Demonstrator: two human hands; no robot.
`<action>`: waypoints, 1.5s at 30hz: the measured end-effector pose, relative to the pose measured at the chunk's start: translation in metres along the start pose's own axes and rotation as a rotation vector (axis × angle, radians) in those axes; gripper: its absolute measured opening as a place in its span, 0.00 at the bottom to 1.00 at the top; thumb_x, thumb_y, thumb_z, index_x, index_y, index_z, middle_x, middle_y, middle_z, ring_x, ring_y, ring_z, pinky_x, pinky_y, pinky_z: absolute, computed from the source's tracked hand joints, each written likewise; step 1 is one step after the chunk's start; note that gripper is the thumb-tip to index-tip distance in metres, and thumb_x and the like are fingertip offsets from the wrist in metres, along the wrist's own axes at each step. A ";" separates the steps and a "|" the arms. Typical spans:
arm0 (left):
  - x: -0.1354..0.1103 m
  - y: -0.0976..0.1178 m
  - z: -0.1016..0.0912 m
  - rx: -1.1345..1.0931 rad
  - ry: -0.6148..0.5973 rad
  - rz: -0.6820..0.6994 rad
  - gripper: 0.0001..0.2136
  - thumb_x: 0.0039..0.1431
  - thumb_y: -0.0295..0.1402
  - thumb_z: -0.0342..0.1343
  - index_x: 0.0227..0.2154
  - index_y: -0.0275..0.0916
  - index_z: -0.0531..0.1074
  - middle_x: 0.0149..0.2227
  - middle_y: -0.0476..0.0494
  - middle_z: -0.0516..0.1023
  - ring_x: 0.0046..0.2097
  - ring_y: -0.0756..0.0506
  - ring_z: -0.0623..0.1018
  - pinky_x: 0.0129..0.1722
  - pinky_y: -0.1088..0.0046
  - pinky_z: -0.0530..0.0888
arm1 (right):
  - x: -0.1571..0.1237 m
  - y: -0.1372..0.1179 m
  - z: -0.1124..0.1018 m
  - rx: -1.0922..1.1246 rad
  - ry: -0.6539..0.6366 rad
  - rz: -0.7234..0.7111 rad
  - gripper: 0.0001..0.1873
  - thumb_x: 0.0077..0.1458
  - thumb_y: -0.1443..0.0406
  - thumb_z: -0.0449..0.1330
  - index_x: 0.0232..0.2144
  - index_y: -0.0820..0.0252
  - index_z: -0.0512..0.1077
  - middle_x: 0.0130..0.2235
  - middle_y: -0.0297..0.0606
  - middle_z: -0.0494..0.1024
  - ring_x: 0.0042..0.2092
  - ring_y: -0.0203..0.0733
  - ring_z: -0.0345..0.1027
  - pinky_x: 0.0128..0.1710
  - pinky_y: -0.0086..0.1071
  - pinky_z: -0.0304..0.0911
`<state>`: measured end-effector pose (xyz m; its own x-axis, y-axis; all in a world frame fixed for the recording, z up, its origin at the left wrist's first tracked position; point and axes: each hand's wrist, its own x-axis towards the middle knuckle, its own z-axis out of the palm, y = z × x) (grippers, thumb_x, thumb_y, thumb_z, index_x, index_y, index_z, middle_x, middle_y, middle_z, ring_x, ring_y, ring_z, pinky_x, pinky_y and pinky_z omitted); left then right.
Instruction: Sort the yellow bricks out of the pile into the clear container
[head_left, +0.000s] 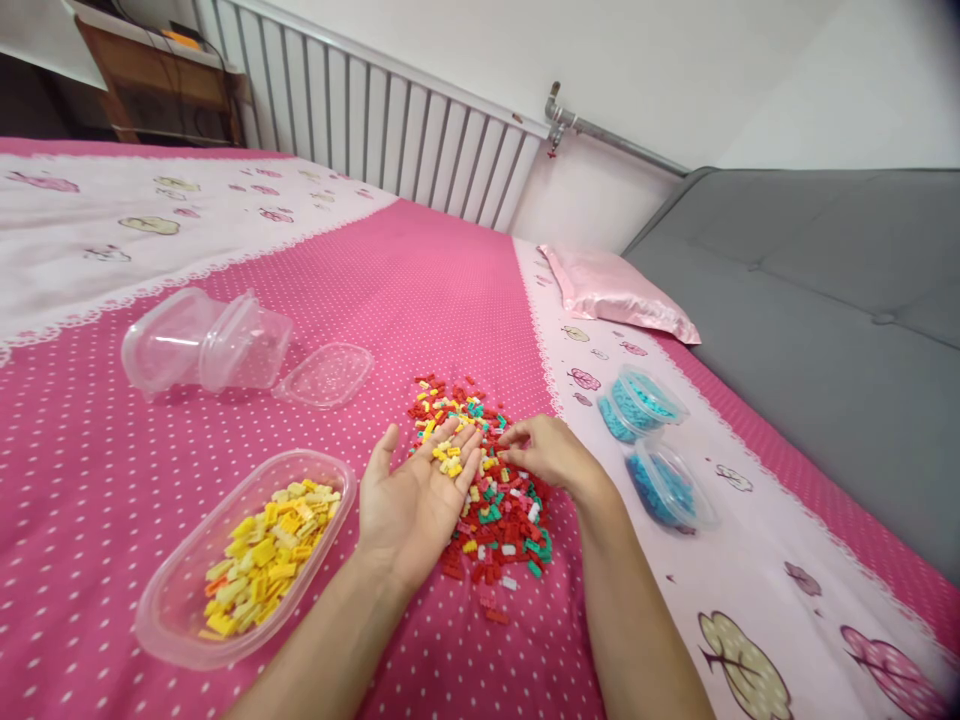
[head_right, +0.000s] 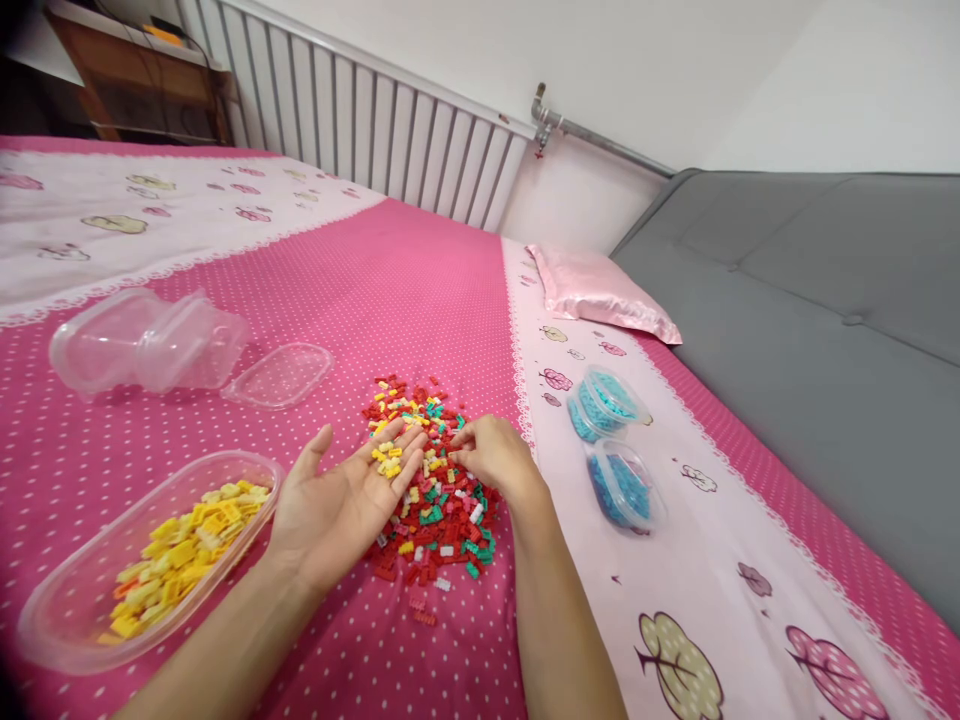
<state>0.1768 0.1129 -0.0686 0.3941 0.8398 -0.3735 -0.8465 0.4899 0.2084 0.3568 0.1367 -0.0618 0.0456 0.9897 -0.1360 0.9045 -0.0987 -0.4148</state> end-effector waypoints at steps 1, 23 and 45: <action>0.000 0.000 0.000 0.001 0.002 0.000 0.29 0.58 0.43 0.45 0.57 0.26 0.60 0.53 0.24 0.70 0.55 0.37 0.71 0.49 0.64 0.74 | 0.000 -0.002 0.000 -0.014 -0.002 0.015 0.08 0.45 0.66 0.63 0.32 0.55 0.79 0.30 0.33 0.81 0.32 0.38 0.72 0.30 0.27 0.59; -0.002 0.000 0.001 0.006 0.004 0.003 0.30 0.59 0.43 0.44 0.57 0.24 0.60 0.52 0.24 0.70 0.55 0.36 0.71 0.49 0.65 0.74 | 0.013 0.002 0.011 -0.129 0.162 0.234 0.10 0.54 0.62 0.56 0.27 0.57 0.77 0.33 0.40 0.80 0.36 0.42 0.72 0.29 0.29 0.55; -0.001 0.000 0.000 -0.018 -0.023 0.007 0.29 0.60 0.42 0.44 0.57 0.23 0.59 0.52 0.21 0.70 0.53 0.35 0.74 0.45 0.62 0.76 | -0.016 -0.033 -0.008 0.633 0.328 -0.370 0.14 0.51 0.61 0.61 0.40 0.60 0.77 0.30 0.35 0.77 0.29 0.34 0.67 0.32 0.28 0.63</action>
<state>0.1767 0.1120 -0.0685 0.3959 0.8487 -0.3507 -0.8557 0.4795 0.1946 0.3294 0.1249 -0.0388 0.0008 0.9403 0.3402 0.4777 0.2985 -0.8262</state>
